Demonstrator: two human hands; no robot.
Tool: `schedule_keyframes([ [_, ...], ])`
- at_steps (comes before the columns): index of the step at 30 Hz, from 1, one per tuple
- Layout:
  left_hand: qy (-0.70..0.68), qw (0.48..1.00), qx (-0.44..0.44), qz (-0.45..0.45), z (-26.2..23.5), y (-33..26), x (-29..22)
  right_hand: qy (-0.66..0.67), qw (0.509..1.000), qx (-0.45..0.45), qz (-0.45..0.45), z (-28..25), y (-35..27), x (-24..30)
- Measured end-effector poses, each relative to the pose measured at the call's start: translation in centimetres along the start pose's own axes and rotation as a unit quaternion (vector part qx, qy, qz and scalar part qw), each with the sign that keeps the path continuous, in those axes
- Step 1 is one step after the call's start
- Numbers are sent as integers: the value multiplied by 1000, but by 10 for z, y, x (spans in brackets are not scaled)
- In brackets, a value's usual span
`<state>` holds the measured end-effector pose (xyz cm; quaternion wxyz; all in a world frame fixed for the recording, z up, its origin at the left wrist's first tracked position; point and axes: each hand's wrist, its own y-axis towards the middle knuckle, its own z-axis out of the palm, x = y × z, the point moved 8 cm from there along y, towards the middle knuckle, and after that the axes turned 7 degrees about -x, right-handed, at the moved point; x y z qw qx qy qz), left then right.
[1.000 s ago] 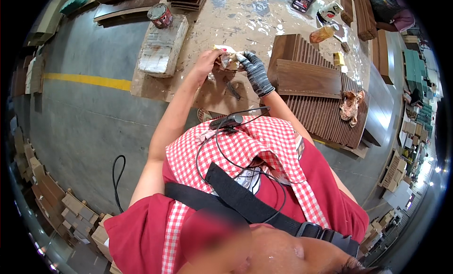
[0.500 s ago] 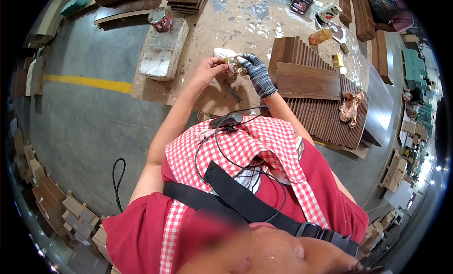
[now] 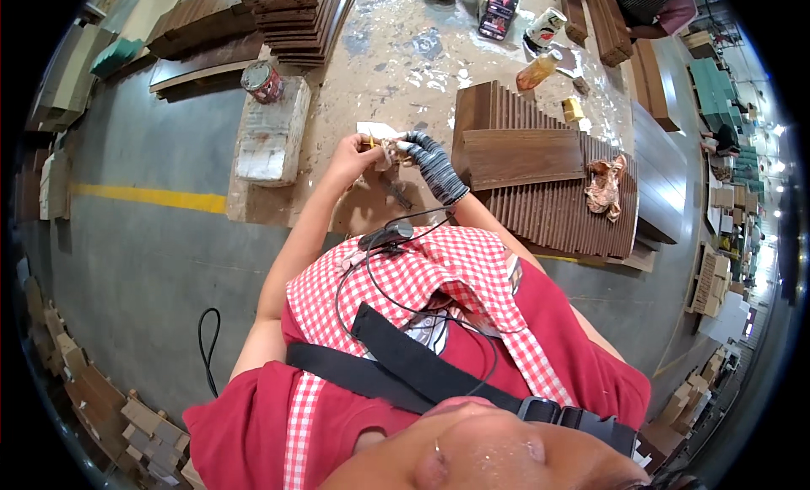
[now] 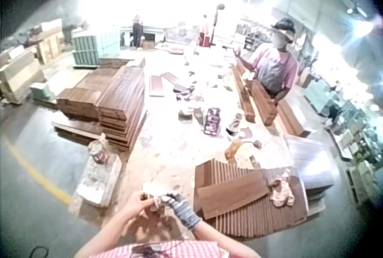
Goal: The recorder is applying glue and small pieces of wood filler to repair gaps in finished wood panels in a manufacturing setting.
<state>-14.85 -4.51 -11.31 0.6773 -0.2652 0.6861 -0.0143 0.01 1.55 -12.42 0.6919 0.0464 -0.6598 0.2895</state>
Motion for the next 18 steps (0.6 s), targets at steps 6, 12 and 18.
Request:
schedule_keyframes([
  [6, 100, 994, -21, 30, -5, 7, 2, 42, 999, 11, 4, -1, 5, -2],
  [12, 2, 999, 18, -27, 3, 1, 11, 35, 999, 6, -7, 2, 0, 6],
  [18, -111, 990, -85, -3, -2, -1, 2, 29, 999, 19, -7, 4, 2, 7],
])
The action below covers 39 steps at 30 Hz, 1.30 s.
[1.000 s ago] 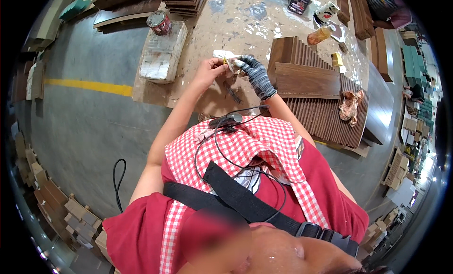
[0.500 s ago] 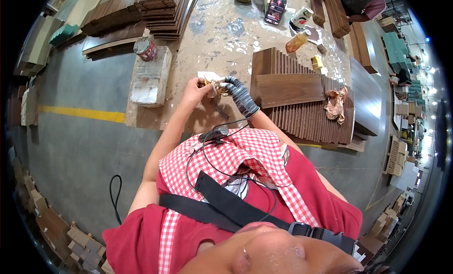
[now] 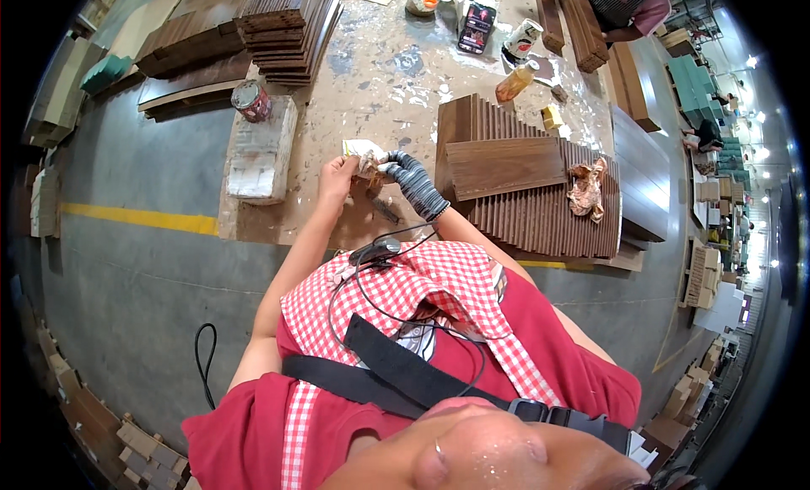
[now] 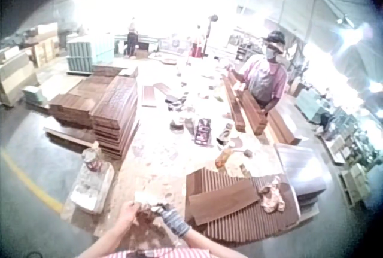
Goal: The recorder is applying glue and small pieces of wood filler to repair gaps in finished wood panels in a manufacturing setting.
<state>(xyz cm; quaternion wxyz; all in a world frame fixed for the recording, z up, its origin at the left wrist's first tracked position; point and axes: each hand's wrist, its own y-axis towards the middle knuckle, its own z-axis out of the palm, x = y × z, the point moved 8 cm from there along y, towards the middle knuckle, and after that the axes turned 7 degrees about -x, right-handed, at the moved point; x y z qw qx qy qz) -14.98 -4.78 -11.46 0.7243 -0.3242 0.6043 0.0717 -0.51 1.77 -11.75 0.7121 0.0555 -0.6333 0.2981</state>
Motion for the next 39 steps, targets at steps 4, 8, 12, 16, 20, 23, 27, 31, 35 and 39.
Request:
schedule_keyframes([
  [4, -110, 990, 36, -78, 5, -8, -1, 7, 1000, -12, -28, 1, -2, -2],
  [8, -102, 989, 55, -91, -5, -1, 9, 2, 999, -10, -38, 1, -1, -1],
  [12, -67, 995, 40, -62, -13, 10, 7, 37, 999, -9, -32, 0, 8, -4],
  [16, 49, 998, 37, -29, -20, 9, -1, 8, 999, -36, 9, 9, 9, -3],
  [20, 46, 998, 29, -36, -9, -3, -3, -193, 981, -3, 32, 5, 9, -5],
  [23, 30, 999, 5, -17, -3, -14, -2, -207, 978, -3, 13, -1, 3, -14],
  [27, 28, 999, 35, -15, -3, -15, -4, -214, 976, -19, 17, -7, -2, -10],
  [31, -70, 993, 66, -71, 1, -14, -8, -121, 992, -34, 9, -10, -1, -5],
  [35, -191, 967, 84, -144, -2, -25, 9, -109, 994, -29, 15, -8, 0, -15],
  [39, -253, 948, 84, -172, 0, -33, 17, -84, 995, -26, -48, -2, -2, 2],
])
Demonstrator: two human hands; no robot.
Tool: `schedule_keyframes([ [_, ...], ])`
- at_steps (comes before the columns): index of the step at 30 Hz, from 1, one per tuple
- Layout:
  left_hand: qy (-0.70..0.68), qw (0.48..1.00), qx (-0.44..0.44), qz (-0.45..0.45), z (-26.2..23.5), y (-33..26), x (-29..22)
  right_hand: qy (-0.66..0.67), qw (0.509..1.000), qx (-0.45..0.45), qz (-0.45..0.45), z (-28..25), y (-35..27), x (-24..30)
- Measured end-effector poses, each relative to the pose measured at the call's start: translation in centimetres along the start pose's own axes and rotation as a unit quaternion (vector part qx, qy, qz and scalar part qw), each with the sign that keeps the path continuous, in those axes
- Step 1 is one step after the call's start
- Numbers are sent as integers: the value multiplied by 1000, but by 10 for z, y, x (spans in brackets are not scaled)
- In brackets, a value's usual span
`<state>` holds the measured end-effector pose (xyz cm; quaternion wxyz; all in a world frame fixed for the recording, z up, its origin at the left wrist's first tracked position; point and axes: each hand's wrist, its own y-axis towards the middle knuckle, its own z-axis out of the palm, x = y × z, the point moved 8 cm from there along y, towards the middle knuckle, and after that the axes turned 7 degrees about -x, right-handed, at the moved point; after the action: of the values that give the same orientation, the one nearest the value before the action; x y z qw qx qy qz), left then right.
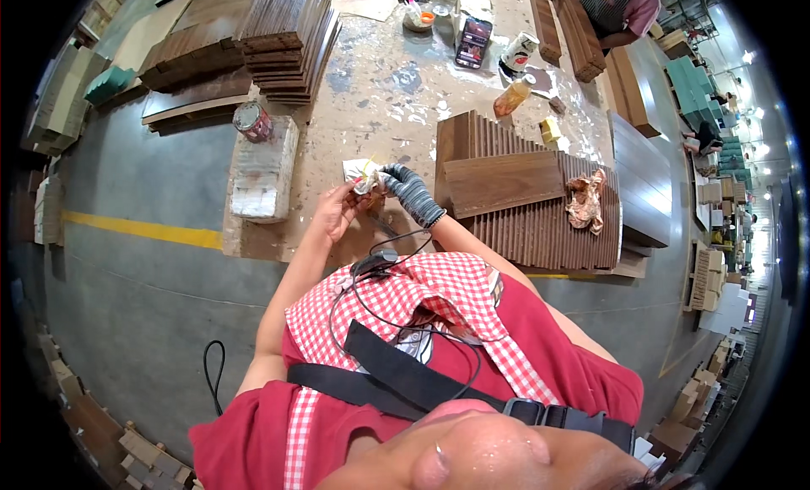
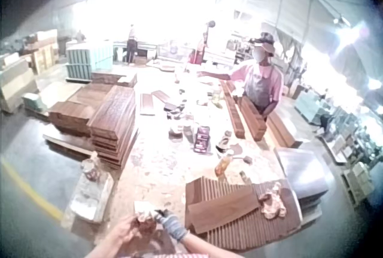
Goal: The recorder is applying glue and small pieces of wood filler to repair gaps in finished wood panels in a manufacturing setting.
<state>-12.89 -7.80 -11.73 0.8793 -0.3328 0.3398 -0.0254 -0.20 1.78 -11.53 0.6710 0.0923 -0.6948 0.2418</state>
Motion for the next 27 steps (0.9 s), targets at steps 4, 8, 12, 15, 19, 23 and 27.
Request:
schedule_keyframes([
  [4, -3, 1000, 8, -13, 14, -2, 2, -20, 999, 33, 30, -14, 4, 1],
  [8, -47, 996, 48, -61, 9, 6, 8, -39, 998, 43, 32, -6, -1, 3],
  [12, -127, 983, 93, -92, 35, -9, 15, -87, 996, 29, 12, -12, -3, 4],
  [15, -108, 987, 85, -79, 31, -16, 18, -97, 994, 32, -29, -14, -5, 12],
  [19, -6, 998, 55, -37, 21, -13, 19, -59, 998, 20, -14, -18, -10, 4],
  [23, 93, 994, 64, 9, 37, -24, 6, -21, 1000, 16, 11, -21, -22, 13],
  [27, 99, 994, 36, 28, 45, -31, 7, -69, 997, 32, -7, -22, -27, 23],
])
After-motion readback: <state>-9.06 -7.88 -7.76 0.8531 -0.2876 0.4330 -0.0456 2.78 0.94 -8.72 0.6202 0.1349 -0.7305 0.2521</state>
